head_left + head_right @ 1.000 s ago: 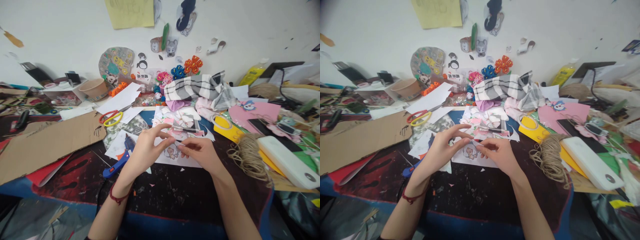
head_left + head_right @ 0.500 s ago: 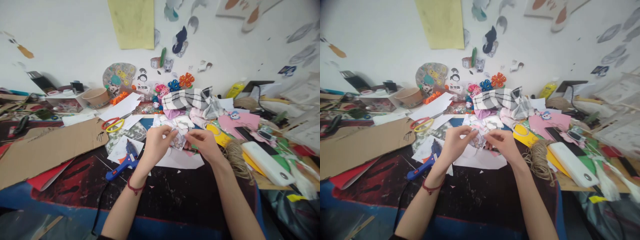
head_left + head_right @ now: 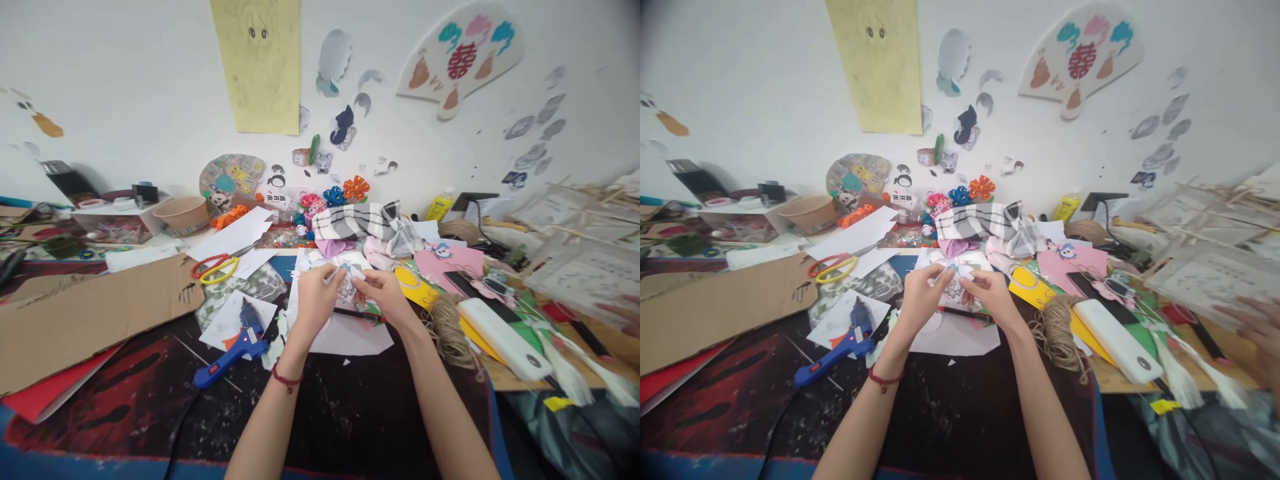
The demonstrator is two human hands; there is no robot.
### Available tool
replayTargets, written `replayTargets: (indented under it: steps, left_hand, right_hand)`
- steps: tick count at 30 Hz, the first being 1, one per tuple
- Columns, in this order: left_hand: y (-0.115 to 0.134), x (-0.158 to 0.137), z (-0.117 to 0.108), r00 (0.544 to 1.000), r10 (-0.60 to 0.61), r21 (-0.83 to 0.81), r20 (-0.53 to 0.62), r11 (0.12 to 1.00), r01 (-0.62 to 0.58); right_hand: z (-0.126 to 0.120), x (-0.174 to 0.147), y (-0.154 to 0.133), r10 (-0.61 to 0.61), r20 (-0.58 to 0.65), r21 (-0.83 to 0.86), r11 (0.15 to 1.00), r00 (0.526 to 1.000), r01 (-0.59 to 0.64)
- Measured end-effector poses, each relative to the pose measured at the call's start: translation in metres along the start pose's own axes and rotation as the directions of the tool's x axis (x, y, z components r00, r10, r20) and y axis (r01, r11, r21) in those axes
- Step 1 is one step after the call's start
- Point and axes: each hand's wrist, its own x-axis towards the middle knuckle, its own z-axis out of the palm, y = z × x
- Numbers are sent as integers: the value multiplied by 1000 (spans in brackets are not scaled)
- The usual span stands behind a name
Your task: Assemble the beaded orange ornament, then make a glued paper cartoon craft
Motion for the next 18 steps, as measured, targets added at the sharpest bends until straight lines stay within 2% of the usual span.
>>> replayTargets:
  steps: [5,10,12,15,16,18]
  left_hand:
    - [-2,-1,4,1000,12,-28,-11,1000,-12]
    - [-3,-3,4,1000,-6,-65,-31,998,4]
    - [-4,-5,5,994,1,-15,-108,1000,-3]
    - [-5,-8,8,940,149,202,-307,975,-88]
    - [-4,-9,9,922,209,262,-326,957,-125]
    - [-2,-12,10,919,276,302,-282,935,-189]
  right_hand:
    - [-1,-4,7,2,-19,14,1000,1000,-2]
    - [-2,-7,9,-52,3,51,997,999,52]
    - [-2,-8,8,-70,11,40,997,997,69]
    - [-1,-10,8,-113,-51,-23,993,992,112]
    - [0,-10,8,-131,-79,-47,991,988,128]
    - [1,-11,8,-163,-131,-66,986,978,156]
